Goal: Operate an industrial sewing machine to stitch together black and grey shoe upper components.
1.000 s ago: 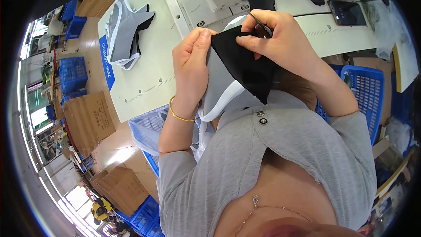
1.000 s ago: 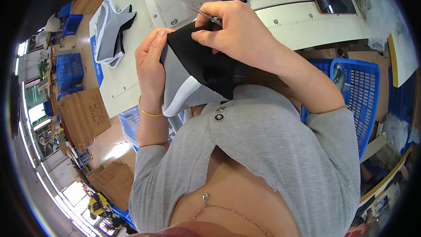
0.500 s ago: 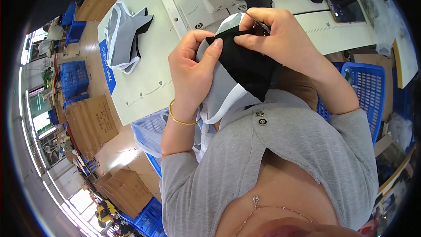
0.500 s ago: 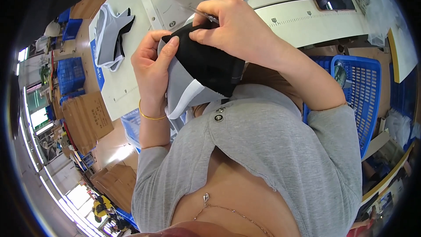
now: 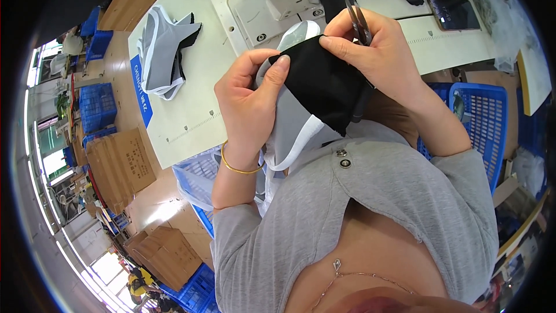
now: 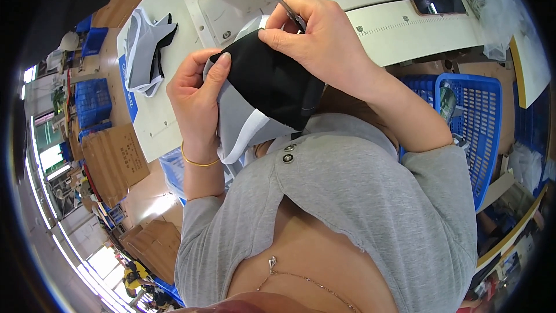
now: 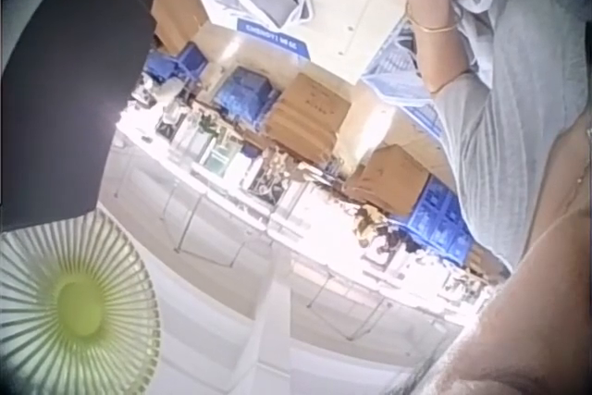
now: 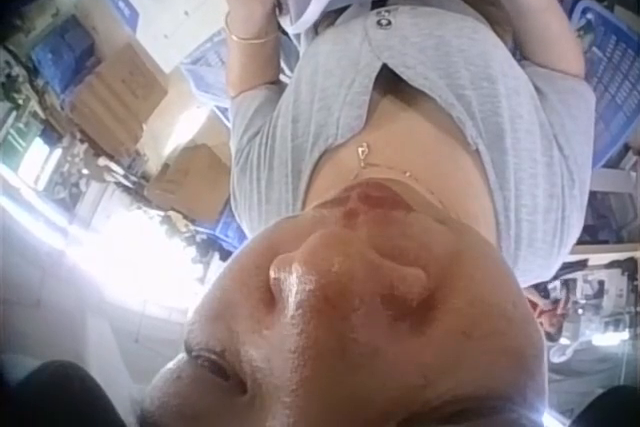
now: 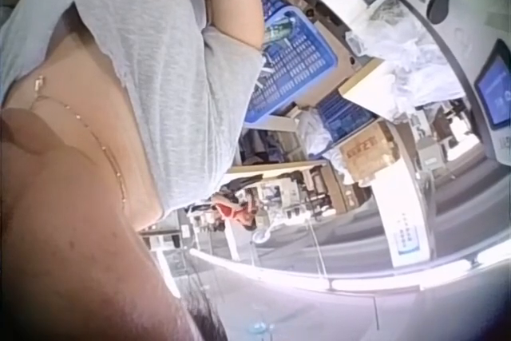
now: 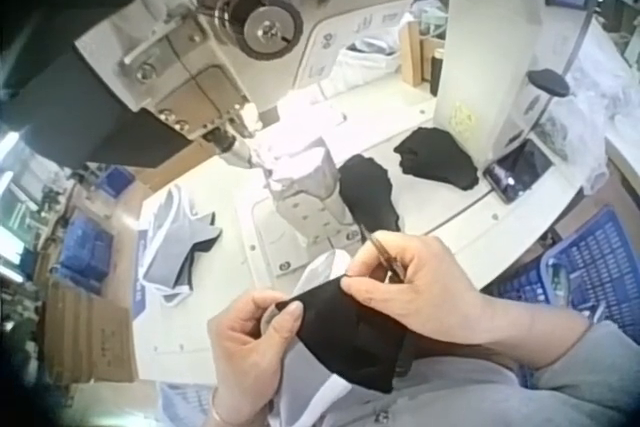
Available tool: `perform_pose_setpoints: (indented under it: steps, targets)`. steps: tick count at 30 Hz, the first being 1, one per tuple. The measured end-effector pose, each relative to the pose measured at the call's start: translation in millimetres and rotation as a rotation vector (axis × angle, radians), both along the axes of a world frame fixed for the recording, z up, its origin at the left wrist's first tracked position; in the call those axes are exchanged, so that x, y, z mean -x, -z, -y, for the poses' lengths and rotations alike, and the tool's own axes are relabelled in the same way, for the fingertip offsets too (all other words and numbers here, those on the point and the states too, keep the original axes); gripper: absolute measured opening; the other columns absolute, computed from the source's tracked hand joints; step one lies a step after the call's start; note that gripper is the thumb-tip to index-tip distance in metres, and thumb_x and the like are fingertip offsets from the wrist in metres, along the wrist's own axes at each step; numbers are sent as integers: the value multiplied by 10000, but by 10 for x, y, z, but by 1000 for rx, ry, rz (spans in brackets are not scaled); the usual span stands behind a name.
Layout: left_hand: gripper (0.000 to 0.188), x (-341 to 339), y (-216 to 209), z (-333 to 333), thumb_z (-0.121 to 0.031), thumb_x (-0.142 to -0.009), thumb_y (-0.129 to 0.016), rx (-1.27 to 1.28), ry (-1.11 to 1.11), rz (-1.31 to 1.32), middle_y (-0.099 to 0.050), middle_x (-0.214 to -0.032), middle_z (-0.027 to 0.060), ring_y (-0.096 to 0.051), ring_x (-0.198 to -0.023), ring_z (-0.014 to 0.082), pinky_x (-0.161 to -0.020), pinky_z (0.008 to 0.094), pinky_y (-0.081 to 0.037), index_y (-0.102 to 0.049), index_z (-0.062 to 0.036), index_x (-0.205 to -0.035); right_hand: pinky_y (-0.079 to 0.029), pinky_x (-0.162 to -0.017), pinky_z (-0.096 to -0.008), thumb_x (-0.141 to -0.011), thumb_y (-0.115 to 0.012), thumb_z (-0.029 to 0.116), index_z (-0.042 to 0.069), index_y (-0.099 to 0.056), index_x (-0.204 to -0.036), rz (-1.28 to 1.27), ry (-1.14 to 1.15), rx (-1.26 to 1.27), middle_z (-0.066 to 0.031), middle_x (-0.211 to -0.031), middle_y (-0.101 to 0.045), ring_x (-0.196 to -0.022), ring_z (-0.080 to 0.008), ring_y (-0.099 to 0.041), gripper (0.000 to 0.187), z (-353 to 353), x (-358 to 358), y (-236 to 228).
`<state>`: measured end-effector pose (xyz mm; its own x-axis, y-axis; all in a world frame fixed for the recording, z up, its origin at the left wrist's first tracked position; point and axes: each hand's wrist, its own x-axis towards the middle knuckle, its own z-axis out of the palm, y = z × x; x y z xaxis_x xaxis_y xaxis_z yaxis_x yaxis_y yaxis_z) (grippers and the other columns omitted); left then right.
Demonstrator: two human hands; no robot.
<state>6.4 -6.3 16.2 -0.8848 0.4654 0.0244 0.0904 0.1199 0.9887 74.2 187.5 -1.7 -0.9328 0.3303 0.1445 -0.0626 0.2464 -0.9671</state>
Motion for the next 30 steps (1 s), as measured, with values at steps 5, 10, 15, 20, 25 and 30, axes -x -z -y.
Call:
perform_pose_setpoints:
  steps: [5, 10, 15, 20, 25, 30]
  targets:
    - [131, -2, -24, 3, -48, -896, -690, -13, -3, -5, -680, -840, 20, -583, -764, 55, -696, 185, -463, -688, 47, -988, -400, -559, -245, -832, -730, 160, 6, -609, -779, -82, 24, 38, -10, -651, -570, -623, -66, -491, 203, 19, 12, 67]
    - [112, 134, -150, 49, -45, -880, -693, 36, 71, -5, -680, -857, 11, -584, -779, 57, -713, 189, -462, -699, 34, -959, -441, -629, -244, -850, -714, 131, 0, -651, -875, -84, -2, 57, -29, -731, -606, -691, -73, -530, 148, 14, 23, -27]
    - [113, 598, -483, 57, -54, -853, -703, 290, 325, -365, -670, -816, -4, -587, -732, 64, -696, 198, -459, -708, 27, -932, -477, -663, -268, -900, -666, 117, -14, -636, -1005, -97, -171, -102, -86, -787, -650, -731, -115, -610, 170, -65, 66, -243]
    - [118, 1145, -855, -147, -64, -848, -713, 318, 489, -4, -681, -830, 7, -621, -767, 64, -710, 208, -480, -665, -43, -954, -476, -583, -258, -921, -645, 109, -24, -598, -921, -98, -90, 34, -54, -704, -627, -620, -105, -608, 141, 142, 172, -273]
    - [261, 1438, -788, -235, -95, -854, -715, 223, 605, -291, -687, -1022, 107, -639, -958, 165, -821, 277, -495, -663, -24, -1100, -475, -585, -240, -930, -650, 125, -5, -618, -906, -116, -11, 310, -23, -695, -617, -620, -81, -604, 135, 160, 335, -238]
    - [310, 1607, -769, -130, -8, -874, -627, -218, 887, 286, -652, -1166, 138, -601, -1069, 152, -968, 251, -459, -632, 82, -1171, -487, -589, -237, -927, -653, 116, 5, -631, -905, -142, 18, 462, -14, -693, -609, -612, -80, -601, 116, 144, 480, -246]
